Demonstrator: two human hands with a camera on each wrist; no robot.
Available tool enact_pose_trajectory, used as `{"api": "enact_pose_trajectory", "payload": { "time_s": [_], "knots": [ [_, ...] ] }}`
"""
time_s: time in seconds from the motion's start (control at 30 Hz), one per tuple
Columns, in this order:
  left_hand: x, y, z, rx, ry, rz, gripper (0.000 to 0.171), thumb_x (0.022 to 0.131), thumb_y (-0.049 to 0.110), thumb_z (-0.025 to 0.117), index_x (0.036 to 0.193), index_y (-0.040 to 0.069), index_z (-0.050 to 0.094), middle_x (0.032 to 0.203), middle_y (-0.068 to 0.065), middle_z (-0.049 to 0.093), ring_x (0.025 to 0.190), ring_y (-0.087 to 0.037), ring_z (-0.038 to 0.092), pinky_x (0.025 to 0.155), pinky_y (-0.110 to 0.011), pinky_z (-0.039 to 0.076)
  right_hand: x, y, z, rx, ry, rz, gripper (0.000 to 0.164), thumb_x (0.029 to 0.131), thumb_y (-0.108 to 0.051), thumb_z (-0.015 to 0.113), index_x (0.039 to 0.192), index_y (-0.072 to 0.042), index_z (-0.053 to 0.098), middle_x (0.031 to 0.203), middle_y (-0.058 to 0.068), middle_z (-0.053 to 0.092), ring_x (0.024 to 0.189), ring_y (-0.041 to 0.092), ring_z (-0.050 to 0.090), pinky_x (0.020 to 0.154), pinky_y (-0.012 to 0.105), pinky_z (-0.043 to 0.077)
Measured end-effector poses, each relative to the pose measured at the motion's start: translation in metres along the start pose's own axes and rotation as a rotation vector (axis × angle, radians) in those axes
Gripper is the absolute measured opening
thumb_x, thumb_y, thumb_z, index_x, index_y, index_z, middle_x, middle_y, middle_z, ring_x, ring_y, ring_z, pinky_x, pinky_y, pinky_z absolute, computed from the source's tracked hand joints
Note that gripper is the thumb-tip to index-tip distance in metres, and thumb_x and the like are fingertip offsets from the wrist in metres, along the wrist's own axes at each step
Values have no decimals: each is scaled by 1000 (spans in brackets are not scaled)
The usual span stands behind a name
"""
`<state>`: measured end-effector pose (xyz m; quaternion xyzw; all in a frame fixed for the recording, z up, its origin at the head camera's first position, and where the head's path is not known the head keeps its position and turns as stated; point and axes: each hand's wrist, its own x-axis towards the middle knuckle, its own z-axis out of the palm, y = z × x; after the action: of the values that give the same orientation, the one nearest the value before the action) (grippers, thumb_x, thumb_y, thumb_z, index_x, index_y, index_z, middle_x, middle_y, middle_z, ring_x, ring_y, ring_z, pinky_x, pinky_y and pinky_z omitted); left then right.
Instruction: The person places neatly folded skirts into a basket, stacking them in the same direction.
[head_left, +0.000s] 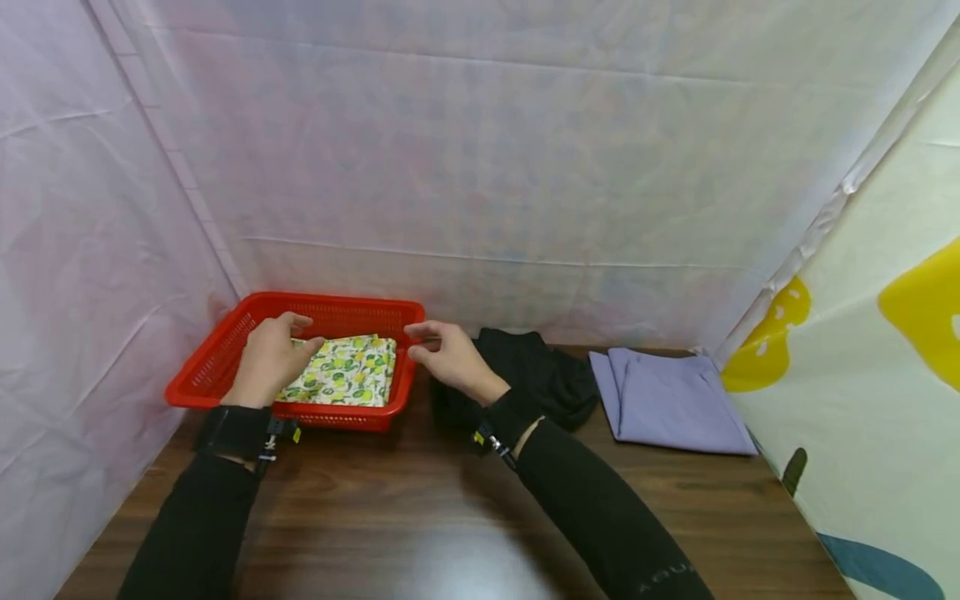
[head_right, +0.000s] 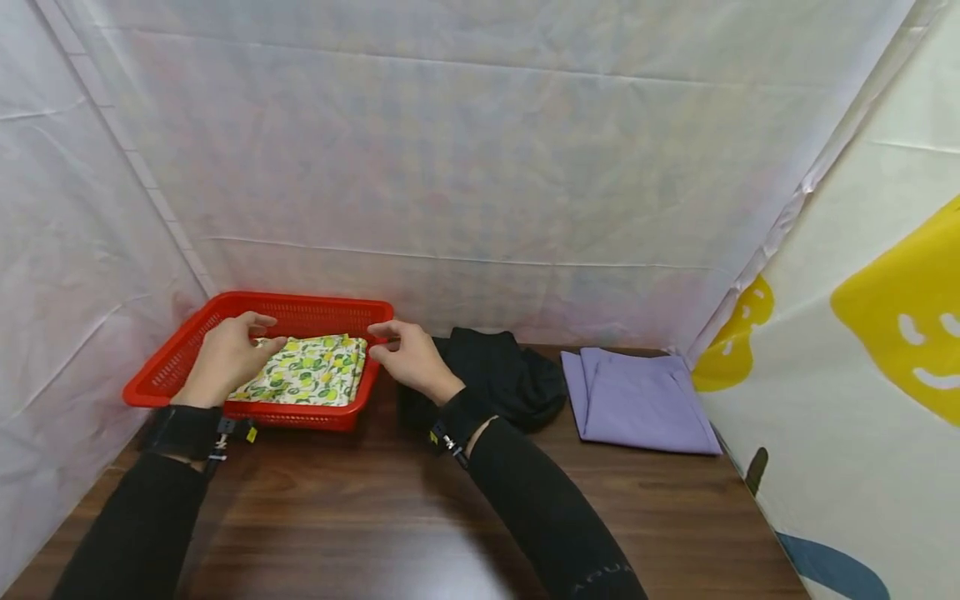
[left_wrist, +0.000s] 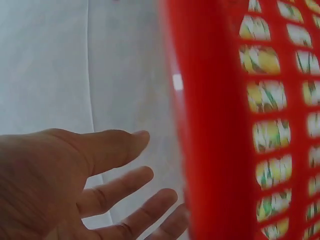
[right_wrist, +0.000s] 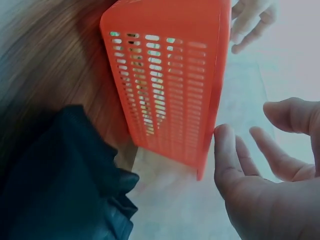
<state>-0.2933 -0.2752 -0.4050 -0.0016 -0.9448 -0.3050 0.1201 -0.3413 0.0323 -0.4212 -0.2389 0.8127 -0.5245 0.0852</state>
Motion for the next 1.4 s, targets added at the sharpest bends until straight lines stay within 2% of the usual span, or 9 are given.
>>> {"api": "enact_pose_trajectory", "payload": {
  "time_s": [0.2, 0.37, 0.53, 0.63, 0.8, 0.97, 1.13, 1.33, 1.4],
  "knots": [
    [-3, 25, 10, 13, -52, 50, 53, 116, 27, 73, 155, -9, 65, 151, -37, 69, 135, -58, 66, 113, -74, 57, -12, 5, -11, -11, 6, -29, 41, 119, -16, 68, 159, -10, 69, 159, 15, 72, 132, 32, 77, 108, 51, 68],
    [-8, 45, 21, 25, -101, 97, 53, 116, 30, 74, 154, -5, 67, 151, -34, 69, 134, -54, 67, 113, -71, 58, -24, 12, -19, -31, 29, -50, 40, 119, -15, 68, 158, -8, 69, 160, 19, 71, 135, 34, 77, 109, 49, 67],
    [-11, 58, 32, 18, -109, 114, 53, 115, 33, 74, 155, -2, 68, 150, -31, 70, 135, -52, 68, 114, -70, 59, -37, 21, -29, -45, 70, -52, 38, 117, -15, 71, 155, -11, 72, 159, 15, 73, 137, 34, 77, 113, 52, 65],
    [-13, 62, 40, 14, -105, 123, 52, 115, 33, 74, 154, -1, 69, 150, -30, 71, 136, -50, 68, 117, -70, 58, -46, 29, -35, -55, 92, -60, 38, 117, -15, 71, 155, -8, 72, 158, 13, 74, 137, 34, 77, 115, 53, 64],
    [-18, 74, 53, 3, -89, 168, 49, 114, 30, 76, 152, -1, 71, 149, -30, 72, 137, -49, 69, 119, -69, 57, -62, 40, -45, -81, 144, -53, 38, 117, -16, 72, 154, -8, 73, 157, 15, 75, 136, 34, 78, 116, 52, 65],
    [-26, 90, 66, -10, -56, 225, 47, 112, 26, 79, 150, -1, 72, 144, -29, 74, 130, -47, 71, 116, -67, 60, -78, 47, -56, -120, 201, -40, 38, 116, -16, 73, 154, -12, 73, 157, 13, 75, 138, 33, 78, 116, 53, 65],
    [-33, 105, 79, -17, -57, 264, 47, 110, 27, 81, 149, 2, 73, 142, -26, 73, 122, -42, 71, 112, -63, 63, -90, 58, -69, -172, 252, -39, 37, 115, -14, 73, 152, -8, 73, 157, 17, 73, 139, 37, 77, 118, 55, 64],
    [-40, 125, 95, -29, -75, 307, 45, 109, 27, 84, 148, 7, 76, 135, -21, 73, 106, -33, 67, 94, -52, 63, -103, 75, -86, -245, 330, -20, 37, 115, -12, 73, 151, -4, 74, 154, 23, 72, 137, 41, 77, 117, 59, 63],
    [-43, 133, 102, -40, -84, 320, 44, 109, 27, 84, 148, 7, 76, 136, -20, 73, 106, -32, 68, 95, -51, 63, -107, 79, -93, -271, 375, 0, 37, 114, -12, 74, 150, -4, 74, 154, 24, 71, 140, 43, 74, 119, 63, 60]
  ]
}}
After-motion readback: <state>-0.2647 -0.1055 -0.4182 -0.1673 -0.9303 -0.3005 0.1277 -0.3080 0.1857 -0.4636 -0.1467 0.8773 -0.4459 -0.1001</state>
